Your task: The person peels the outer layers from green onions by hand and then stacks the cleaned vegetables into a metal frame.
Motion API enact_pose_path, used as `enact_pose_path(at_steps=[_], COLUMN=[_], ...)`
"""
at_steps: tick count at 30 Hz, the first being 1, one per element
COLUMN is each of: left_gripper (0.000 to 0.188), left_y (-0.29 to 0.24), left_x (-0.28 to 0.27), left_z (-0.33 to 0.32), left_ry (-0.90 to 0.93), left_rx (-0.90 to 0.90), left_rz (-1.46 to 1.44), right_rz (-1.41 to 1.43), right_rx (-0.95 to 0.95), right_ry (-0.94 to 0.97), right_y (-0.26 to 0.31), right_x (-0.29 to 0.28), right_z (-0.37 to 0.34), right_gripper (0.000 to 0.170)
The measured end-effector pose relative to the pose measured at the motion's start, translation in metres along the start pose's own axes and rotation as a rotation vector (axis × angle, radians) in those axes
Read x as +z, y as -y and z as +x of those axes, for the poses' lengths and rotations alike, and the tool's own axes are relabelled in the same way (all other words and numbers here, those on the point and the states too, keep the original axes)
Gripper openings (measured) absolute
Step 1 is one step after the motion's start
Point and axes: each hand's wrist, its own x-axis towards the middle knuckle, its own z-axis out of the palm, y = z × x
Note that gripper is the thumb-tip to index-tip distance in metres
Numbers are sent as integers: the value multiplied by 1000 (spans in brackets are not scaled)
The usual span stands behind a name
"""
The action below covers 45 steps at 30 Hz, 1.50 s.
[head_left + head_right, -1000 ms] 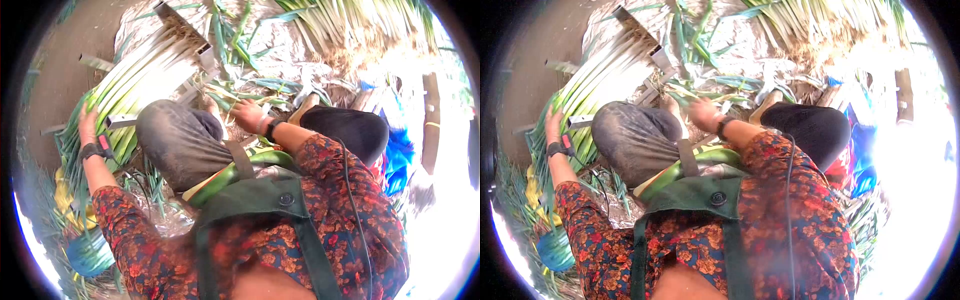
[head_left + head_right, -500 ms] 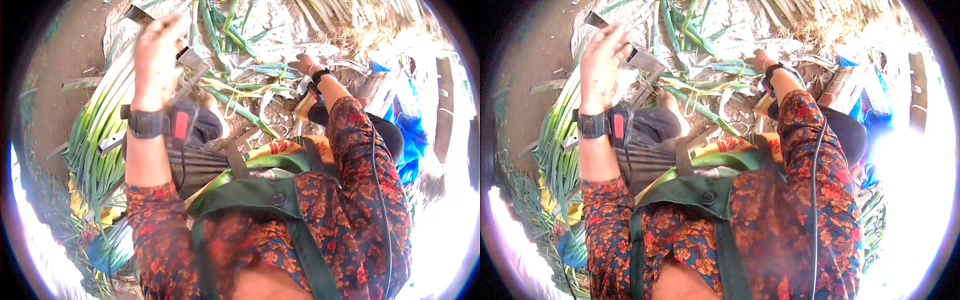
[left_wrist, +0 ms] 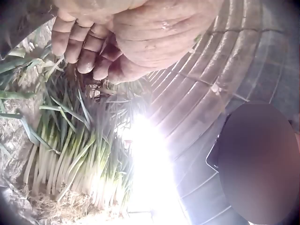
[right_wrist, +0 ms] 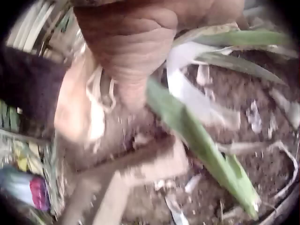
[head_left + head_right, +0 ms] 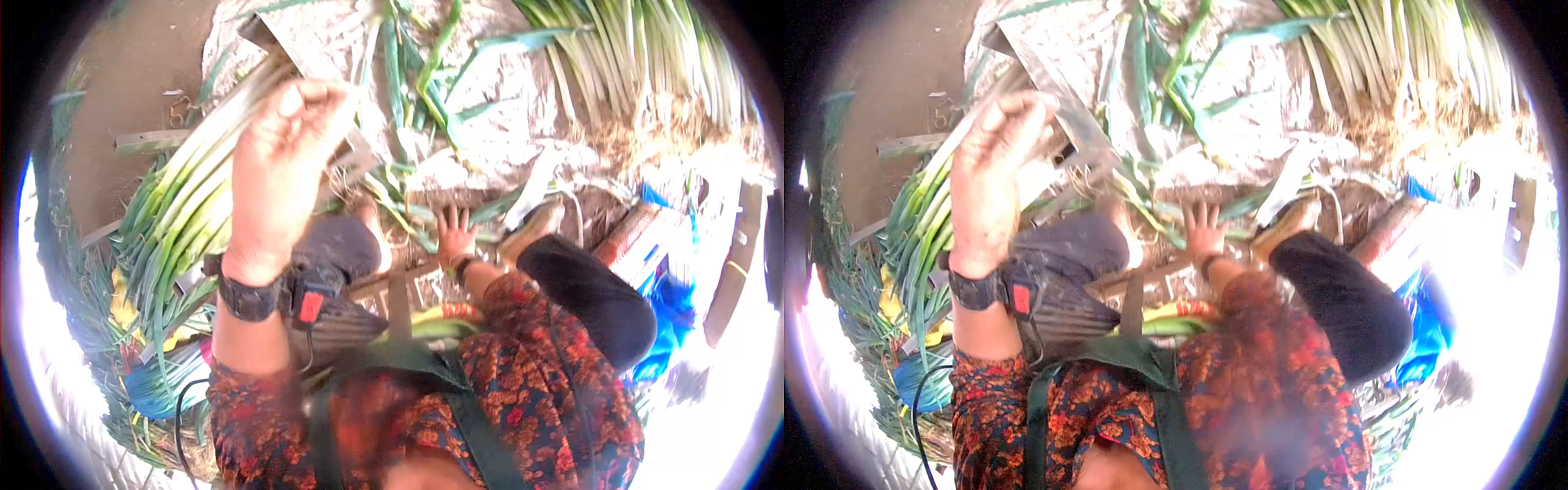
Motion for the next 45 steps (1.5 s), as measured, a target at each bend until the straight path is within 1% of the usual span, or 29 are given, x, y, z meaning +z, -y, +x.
enact_pose_path(at_steps=[1,2,3,6,7,9,10,11,13,15,19,20,21,23,25,26,27,28,29,30,31,32,33,34,36,39,42,43,45], left_gripper=[11,11,12,12,12,8,8,7,8,7,9,11,10,8,8,8,8,8,8,8,8,8,9,9,9,9,9,9,10], left_y=[-2,2,1,-1,-1,-9,-13,-16,-11,-7,1,6,6,-1,0,0,1,2,2,2,2,2,1,1,-2,-3,-3,-4,-7], left_x=[0,-3,-5,-7,-9,-10,-11,-12,-17,-23,-31,-33,-36,-40,-42,-43,-45,-45,-43,-42,-42,-43,-43,-42,-40,-39,-41,-42,-43], left_z=[-2,1,-2,-6,-8,-11,-13,-13,-10,-8,3,8,12,17,25,28,31,33,36,40,44,48,51,52,54,53,47,43,34], left_ry=[10,20,41,14,27,37,39,44,60,42,53,60,75,112,96,91,89,84,80,74,96,120,145,139,140,160,155,149,126], left_rx=[-43,50,-25,44,76,70,75,79,150,174,142,191,162,92,81,70,54,41,31,24,45,62,79,67,38,62,110,121,94], left_rz=[-58,22,-76,-43,-48,-28,-30,-26,-56,-68,-96,-48,-29,1,-4,-13,-22,-59,-95,-130,-108,-85,-62,-72,-107,-61,-10,-1,-40], right_rz=[-29,-42,30,137,153,380,372,362,427,433,421,518,617,986,964,910,1131,1006,873,1135,1410,898,733,569,405,47,45,-22,-29], right_rx=[-14,-56,-100,-166,-244,-194,-184,-194,-190,-197,-298,-296,-293,41,92,221,281,513,735,426,159,419,406,392,234,59,8,58,218], right_ry=[129,-12,-45,-203,-272,-319,-224,-205,-301,-306,-614,-707,-798,-618,-839,-931,-1025,-950,-868,-731,-525,-509,-301,-269,-311,-391,-333,-397,-371], right_y=[5,1,-11,-42,-44,-45,-39,-40,-44,-25,-5,-4,-4,-1,-44,-52,-51,-57,-45,-23,16,54,88,116,147,158,140,130,96], right_x=[-21,-16,-15,-37,-75,-115,-148,-156,-146,-182,-225,-242,-261,-306,-256,-244,-236,-212,-219,-220,-243,-248,-271,-278,-267,-234,-250,-243,-245], right_z=[-11,-6,7,59,68,97,95,104,127,112,123,128,135,147,220,239,255,287,296,304,293,296,287,286,292,304,290,297,296], right_gripper=[86,75,56,31,34,38,39,38,37,34,36,34,33,35,35,36,33,36,38,63,88,112,121,121,122,114,109,104,97])
